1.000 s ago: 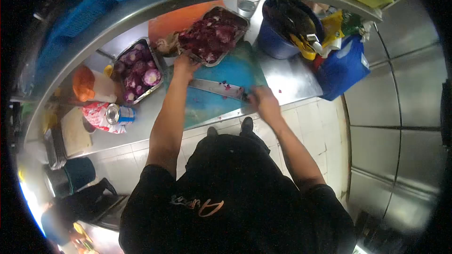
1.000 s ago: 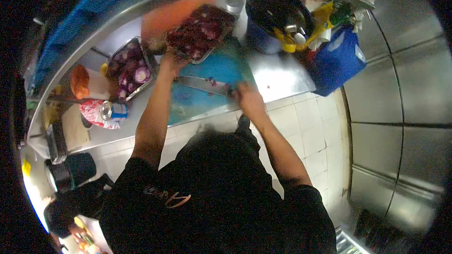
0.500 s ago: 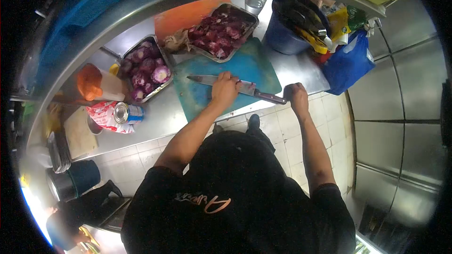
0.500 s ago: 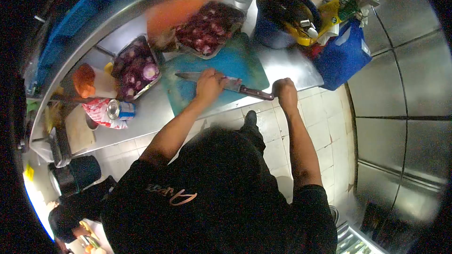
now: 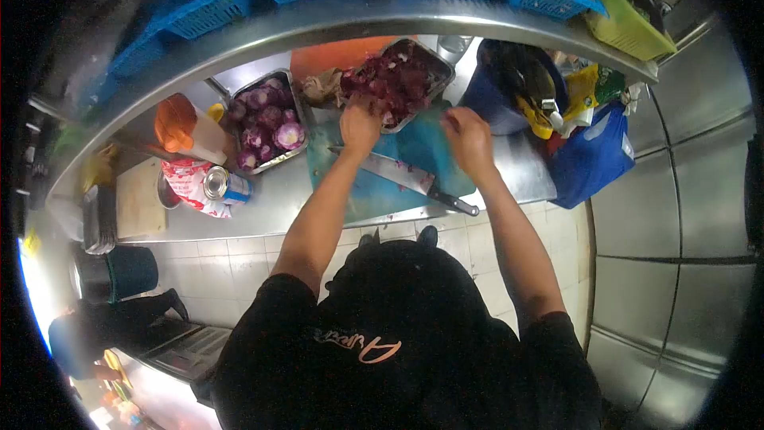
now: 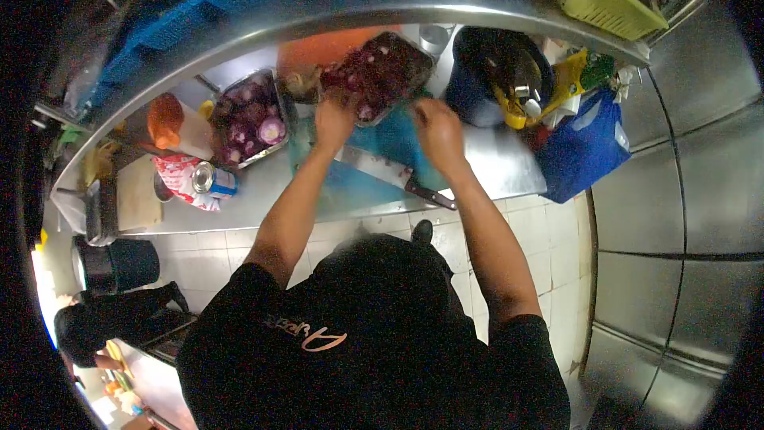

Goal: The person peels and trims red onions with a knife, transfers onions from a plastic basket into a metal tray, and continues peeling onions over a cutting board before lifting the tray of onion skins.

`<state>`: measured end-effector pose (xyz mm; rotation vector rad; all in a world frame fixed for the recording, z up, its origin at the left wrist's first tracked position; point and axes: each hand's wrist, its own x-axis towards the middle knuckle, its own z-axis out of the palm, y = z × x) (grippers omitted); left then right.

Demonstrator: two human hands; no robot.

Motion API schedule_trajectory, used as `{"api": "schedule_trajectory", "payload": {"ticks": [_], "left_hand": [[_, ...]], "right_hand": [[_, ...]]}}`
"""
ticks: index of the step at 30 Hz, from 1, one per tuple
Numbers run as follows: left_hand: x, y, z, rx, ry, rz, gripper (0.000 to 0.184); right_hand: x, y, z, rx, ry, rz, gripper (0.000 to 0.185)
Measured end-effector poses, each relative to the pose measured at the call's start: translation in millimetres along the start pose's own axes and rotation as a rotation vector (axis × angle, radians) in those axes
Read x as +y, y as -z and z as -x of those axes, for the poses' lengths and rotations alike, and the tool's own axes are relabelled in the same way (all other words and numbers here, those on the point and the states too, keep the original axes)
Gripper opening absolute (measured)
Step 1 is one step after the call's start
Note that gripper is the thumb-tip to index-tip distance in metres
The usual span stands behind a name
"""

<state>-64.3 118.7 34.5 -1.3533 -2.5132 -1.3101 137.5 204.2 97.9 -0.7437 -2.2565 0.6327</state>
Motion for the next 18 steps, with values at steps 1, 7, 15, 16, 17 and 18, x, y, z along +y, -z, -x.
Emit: {"api": "schedule_trajectory", "payload": {"ticks": [1,7,15,16,17,18], "left_hand": [[-16.1,-11.2,-0.8,0.115,0.008,0.013,0.023],[-61.2,-58.7,1.5,0.253,0.475,0.610,0.038],[-48.6,-25.6,-3.7,0.102,0.650,0.674,0.018],[-53.4,-23.8,-1.0,0.108,0.623,0.628,0.017],[-64.3,-27.5,1.1,0.127,0.645,0.634,0.017],[-73.2,-27.4,3.0,0.145,0.668,0.637,0.018]], "right_hand": [[-10.7,-7.6,-17.1,0.038,0.078,0.008,0.016],[5.6,-70.3,-67.8,-0.055,0.364,0.172,0.026],[-17.2,-22.5,-19.3,-0.045,-0.145,-0.091,0.034],[-9.7,-14.6,-5.2,-0.002,-0.207,-0.097,0.034],[-2.1,-5.1,8.4,0.041,-0.269,-0.103,0.034],[5.8,5.0,22.3,0.070,-0.296,-0.117,0.036]]}}
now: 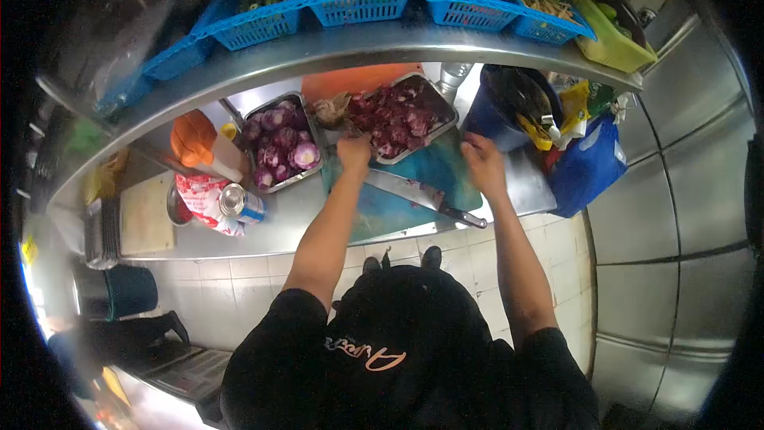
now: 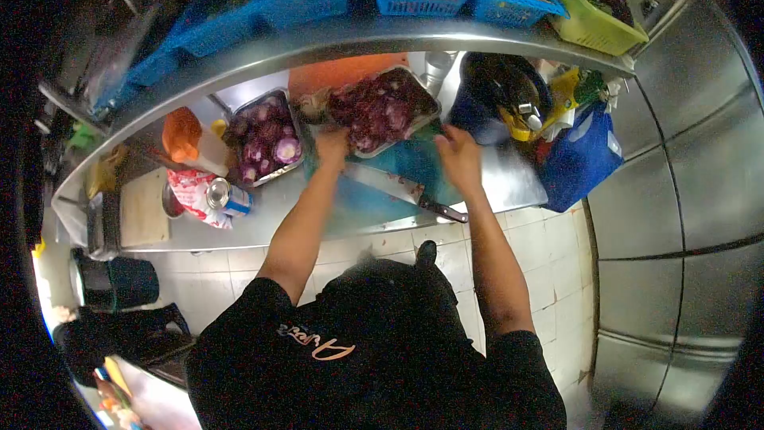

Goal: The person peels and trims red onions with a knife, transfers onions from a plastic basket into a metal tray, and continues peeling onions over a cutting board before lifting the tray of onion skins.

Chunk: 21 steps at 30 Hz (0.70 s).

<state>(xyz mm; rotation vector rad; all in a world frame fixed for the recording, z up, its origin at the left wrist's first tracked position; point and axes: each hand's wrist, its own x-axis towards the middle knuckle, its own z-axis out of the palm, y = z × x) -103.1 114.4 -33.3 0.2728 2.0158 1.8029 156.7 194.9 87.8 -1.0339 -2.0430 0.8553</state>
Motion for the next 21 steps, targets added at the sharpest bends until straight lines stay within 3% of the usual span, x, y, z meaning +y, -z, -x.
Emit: {"api": "schedule_trajectory", "payload": {"ticks": [1,3,6,9,14,17,19,21], "left_hand": [[-2.5,9.2,-2.6,-0.042,-0.070,0.026,0.018],[-8.1,27.9,-1.9,-0.130,-0.201,0.074,0.019],[32.6,52.8,35.0,-0.253,-0.126,-0.094,0.022],[53.8,58.4,76.7,-0.302,-0.062,0.017,0.018],[74.9,43.4,159.4,-0.523,0.020,-0.050,0.020],[74.2,3.3,222.7,-0.673,0.122,-0.082,0.020],[63.8,-25.3,258.5,-0.799,0.159,-0.091,0.020],[50.1,-55.3,297.1,-0.930,0.124,-0.153,0.020]], "right_hand": [[10.2,12.1,11.3,0.029,-0.028,-0.019,0.038],[28.1,34.4,36.3,0.064,-0.306,-0.221,0.043],[32.3,61.4,66.9,0.076,-0.507,-0.332,0.054],[51.0,77.8,90.9,0.055,-0.602,-0.466,0.056],[69.3,122.2,139.4,-0.216,-0.766,-0.768,0.065],[101.5,162.4,186.3,-0.233,-0.715,-1.007,0.053],[106.5,205.8,215.7,-0.176,-0.791,-1.045,0.039],[141.3,236.2,266.7,-0.078,-0.812,-1.023,0.036]]}}
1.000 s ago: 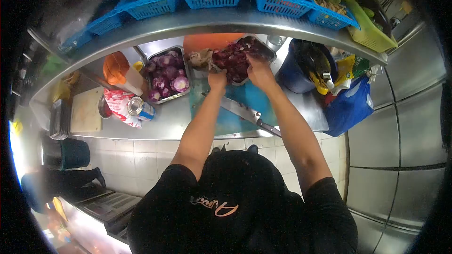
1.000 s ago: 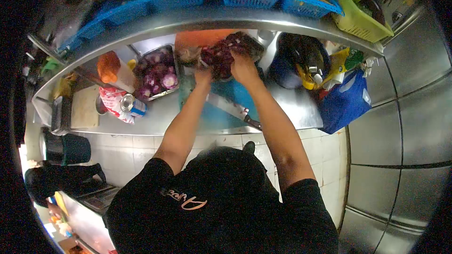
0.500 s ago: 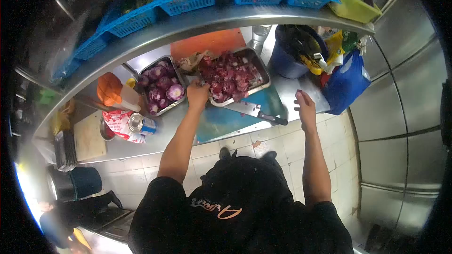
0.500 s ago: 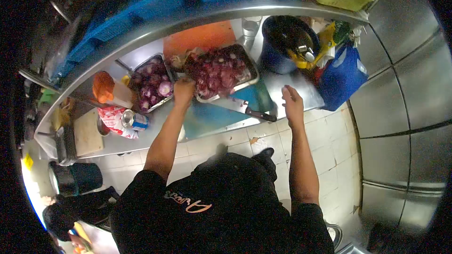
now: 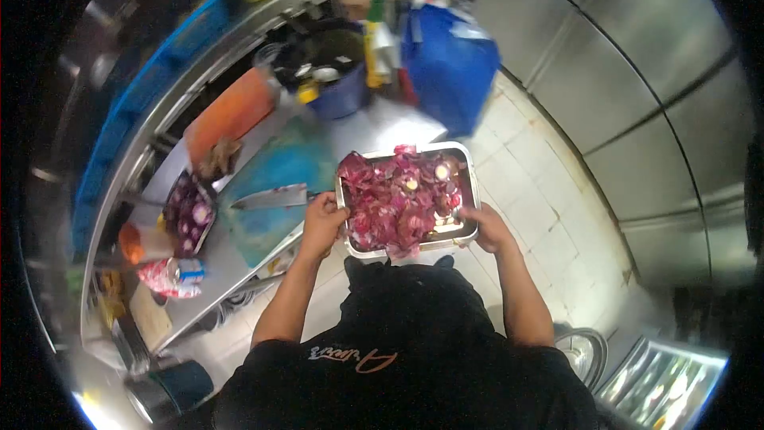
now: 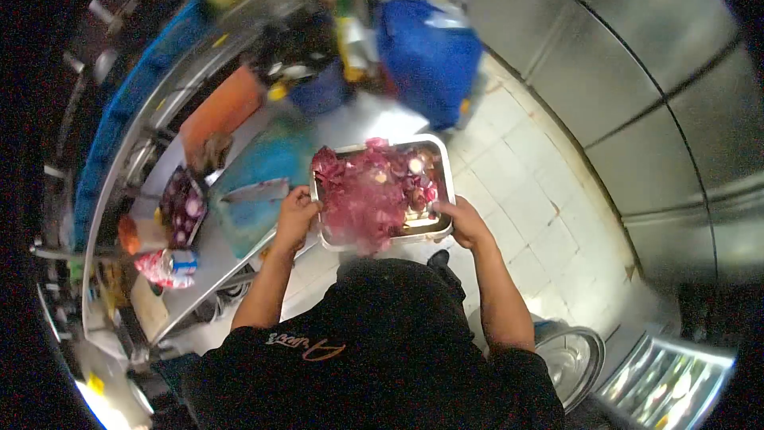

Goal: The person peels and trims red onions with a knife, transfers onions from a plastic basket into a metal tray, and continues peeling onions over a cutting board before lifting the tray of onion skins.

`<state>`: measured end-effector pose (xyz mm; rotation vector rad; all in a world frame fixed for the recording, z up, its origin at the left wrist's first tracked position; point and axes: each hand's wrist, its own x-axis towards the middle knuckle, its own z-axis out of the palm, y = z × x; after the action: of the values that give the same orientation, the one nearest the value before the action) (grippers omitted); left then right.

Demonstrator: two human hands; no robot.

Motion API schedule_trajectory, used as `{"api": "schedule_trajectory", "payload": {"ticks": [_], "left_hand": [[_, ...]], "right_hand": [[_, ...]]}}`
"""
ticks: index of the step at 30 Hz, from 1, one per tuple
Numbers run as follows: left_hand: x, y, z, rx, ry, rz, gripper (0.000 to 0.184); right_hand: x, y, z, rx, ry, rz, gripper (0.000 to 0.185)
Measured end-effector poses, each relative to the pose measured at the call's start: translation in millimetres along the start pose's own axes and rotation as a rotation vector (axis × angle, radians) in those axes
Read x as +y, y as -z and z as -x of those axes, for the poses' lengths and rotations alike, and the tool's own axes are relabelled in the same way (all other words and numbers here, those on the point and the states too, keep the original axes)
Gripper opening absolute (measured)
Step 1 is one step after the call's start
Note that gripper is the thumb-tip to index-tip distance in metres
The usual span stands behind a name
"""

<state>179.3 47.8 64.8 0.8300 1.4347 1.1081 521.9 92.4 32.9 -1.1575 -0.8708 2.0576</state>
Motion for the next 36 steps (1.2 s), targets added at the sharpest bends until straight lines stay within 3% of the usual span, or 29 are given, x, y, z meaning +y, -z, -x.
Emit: {"api": "schedule_trajectory", "payload": {"ticks": [6,8,11,15,19,24,27,30,32,34,36], "left_hand": [[-13.4,-141.4,-35.5,-0.279,0.117,-0.012,0.028],[-4.1,-187.8,-37.8,-0.267,0.155,-0.012,0.042],[-4.3,-223.0,-70.2,-0.308,0.108,-0.051,0.041],[-18.3,-247.1,-121.2,-0.362,0.122,0.025,0.028],[-40.3,-268.3,-178.9,-0.435,0.195,-0.081,0.027],[-47.7,-278.4,-227.6,-0.557,-0.212,-0.462,0.029],[-48.4,-284.9,-252.8,-0.593,-0.186,-0.573,0.029],[-31.4,-300.8,-254.1,-0.512,-0.045,-0.561,0.029],[-26.7,-306.7,-250.6,-0.379,0.001,-0.476,0.030],[-17.4,-318.3,-242.4,-0.181,0.165,-0.330,0.031],[-20.7,-328.9,-234.3,0.012,0.348,-0.208,0.030]], "right_hand": [[-26.0,102.1,82.5,0.274,0.068,-0.104,0.034],[-36.5,128.7,100.8,0.380,0.130,-0.148,0.034],[-47.7,165.1,92.0,0.440,0.131,-0.178,0.036],[-66.1,201.2,57.3,0.546,0.173,-0.194,0.037],[-104.8,235.3,14.4,0.638,0.186,-0.169,0.035],[-160.7,259.9,-67.8,0.670,0.135,-0.051,0.043],[-194.2,264.4,-135.1,0.595,0.159,0.049,0.043],[-206.2,282.7,-236.9,0.564,0.247,0.300,0.040],[-244.3,264.0,-282.4,0.550,0.121,0.685,0.044],[-190.6,299.6,-380.8,0.498,0.604,1.087,0.052],[-207.2,296.4,-424.2,0.280,0.273,1.173,0.053]]}}
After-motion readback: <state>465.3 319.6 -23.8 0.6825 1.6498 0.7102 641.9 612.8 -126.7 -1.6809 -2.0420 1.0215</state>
